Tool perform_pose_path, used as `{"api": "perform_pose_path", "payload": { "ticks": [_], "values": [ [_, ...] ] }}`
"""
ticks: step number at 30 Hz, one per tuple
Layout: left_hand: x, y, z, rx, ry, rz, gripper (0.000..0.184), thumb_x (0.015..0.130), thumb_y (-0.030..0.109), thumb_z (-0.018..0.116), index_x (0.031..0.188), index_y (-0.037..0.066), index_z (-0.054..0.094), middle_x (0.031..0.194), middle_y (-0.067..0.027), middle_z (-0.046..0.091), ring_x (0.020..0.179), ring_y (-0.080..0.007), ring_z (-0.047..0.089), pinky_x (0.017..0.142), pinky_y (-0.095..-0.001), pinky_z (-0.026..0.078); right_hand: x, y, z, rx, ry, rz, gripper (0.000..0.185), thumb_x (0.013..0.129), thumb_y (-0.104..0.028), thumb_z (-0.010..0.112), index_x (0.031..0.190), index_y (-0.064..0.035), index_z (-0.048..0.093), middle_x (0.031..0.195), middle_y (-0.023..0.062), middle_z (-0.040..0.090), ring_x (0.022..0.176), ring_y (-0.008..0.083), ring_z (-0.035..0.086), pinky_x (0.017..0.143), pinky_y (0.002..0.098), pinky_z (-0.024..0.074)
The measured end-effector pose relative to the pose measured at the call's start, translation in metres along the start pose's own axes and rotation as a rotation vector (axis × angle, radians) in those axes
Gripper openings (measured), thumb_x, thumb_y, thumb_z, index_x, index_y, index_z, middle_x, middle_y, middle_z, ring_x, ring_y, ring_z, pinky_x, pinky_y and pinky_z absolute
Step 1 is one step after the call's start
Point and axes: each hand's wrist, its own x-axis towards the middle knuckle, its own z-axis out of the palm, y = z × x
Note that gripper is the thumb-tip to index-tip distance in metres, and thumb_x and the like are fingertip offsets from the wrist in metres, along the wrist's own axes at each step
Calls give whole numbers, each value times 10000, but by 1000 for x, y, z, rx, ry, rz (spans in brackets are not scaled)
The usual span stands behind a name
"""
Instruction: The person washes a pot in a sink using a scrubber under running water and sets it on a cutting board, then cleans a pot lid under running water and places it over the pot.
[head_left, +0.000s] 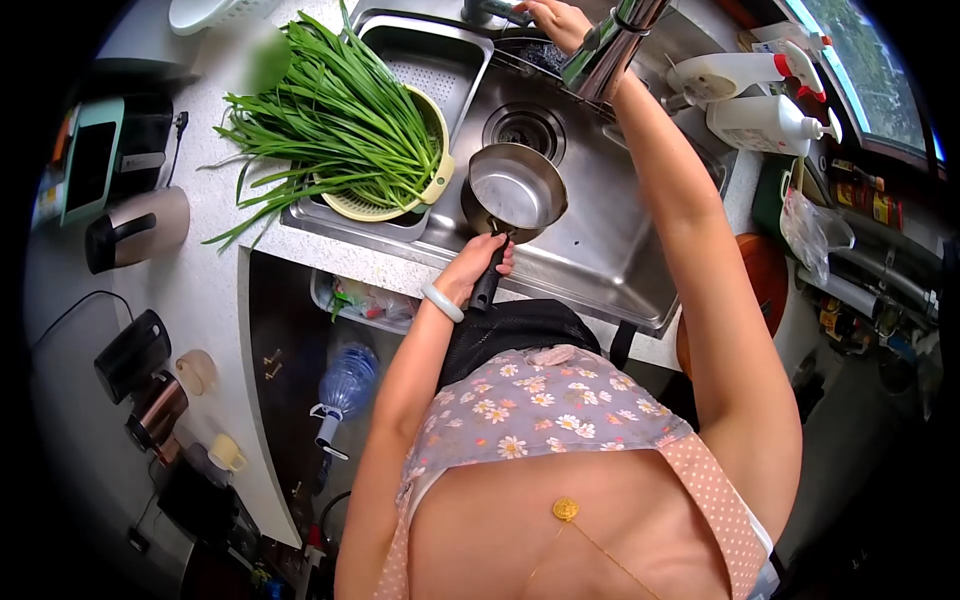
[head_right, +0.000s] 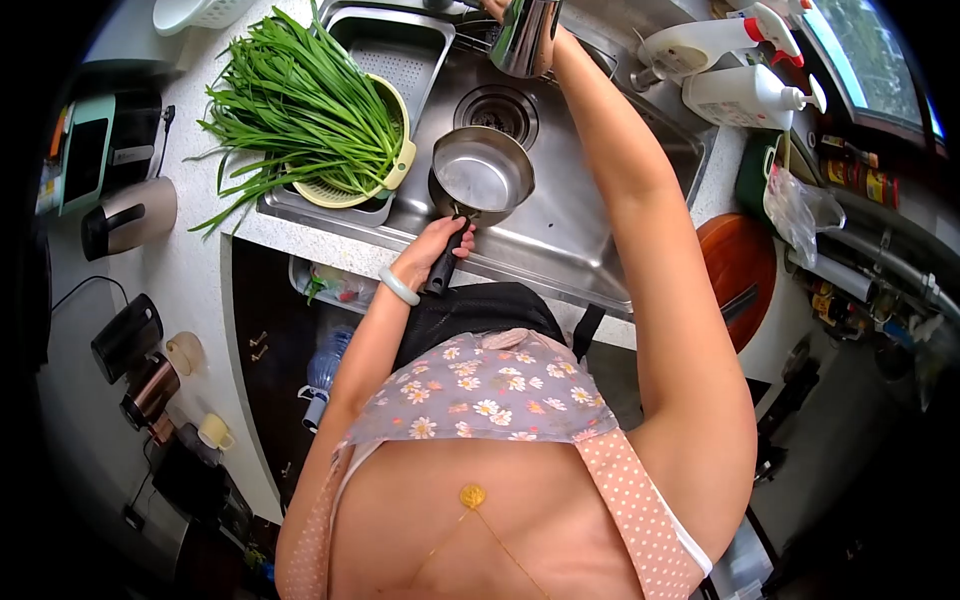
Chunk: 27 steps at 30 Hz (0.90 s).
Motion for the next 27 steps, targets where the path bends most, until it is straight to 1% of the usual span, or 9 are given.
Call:
{"api": "perform_pose_path", "payload": {
  "ticks": [2,5,7,10,12,15,18,19,27],
  "values": [
    [3,-1,-1,-7,-2,-9,190,976,145,441,890,-22,474,736,-58,476,605,-114,440,493,-222,384,-5,-4,1,-44,82,40,437,977,-365,337,1138,-24,558,984,185,630,973,326,602,857,384,450],
    [6,-3,-2,39,14,-9,188,975,146,445,884,-17,469,737,-61,480,592,-113,436,489,-222,385,-4,46,18,-256,165,-433,364,928,-224,432,1223,-17,485,1168,200,554,1070,349,554,927,382,436],
    [7,-5,-3,42,24,-4,186,975,149,447,889,-15,467,736,-61,479,588,-112,433,490,-224,389,-17,44,6,-368,165,-676,452,860,-86,502,1292,-1,399,1301,221,458,1146,365,508,982,371,421],
    [8,-6,-6,38,14,0,188,977,157,446,899,-12,466,738,-62,481,587,-113,437,490,-224,398,-11,56,36,860,168,-134,418,857,-93,520,1254,15,442,1200,196,545,1120,321,530,942,378,435],
    [10,-7,-9,34,16,1,192,978,167,456,931,-18,466,746,-64,490,601,-113,452,488,-214,399,-20,71,25,1065,204,228,472,978,-412,433,1262,-47,525,1193,177,594,1146,242,547,1022,360,378],
    [5,-4,-2,77,70,-4,226,980,203,477,1003,-22,469,745,-65,513,624,-114,490,482,-196,408,-31,140,45,7,104,-58,446,895,-323,612,1225,-38,516,1084,161,624,986,265,604,860,404,466],
    [2,-2,7,158,121,-30,287,994,297,453,1075,22,463,706,-48,522,573,-105,504,465,-201,432,-39,133,65,-405,162,-239,404,855,-264,653,1166,-33,538,1013,169,628,945,303,604,837,402,464],
    [3,-4,5,173,133,-34,288,995,300,450,1081,26,463,704,-42,518,569,-100,500,464,-198,428,-39,116,66,-396,145,-164,367,843,-249,658,1111,-27,543,946,176,620,919,337,592,818,406,458],
    [6,-4,-1,329,157,-18,319,989,299,469,1066,-9,491,686,-12,486,545,-81,446,463,-207,371,-50,103,32,-345,371,74,225,836,-155,638,984,2,574,850,164,626,794,317,604,734,371,472]
  ]
}}
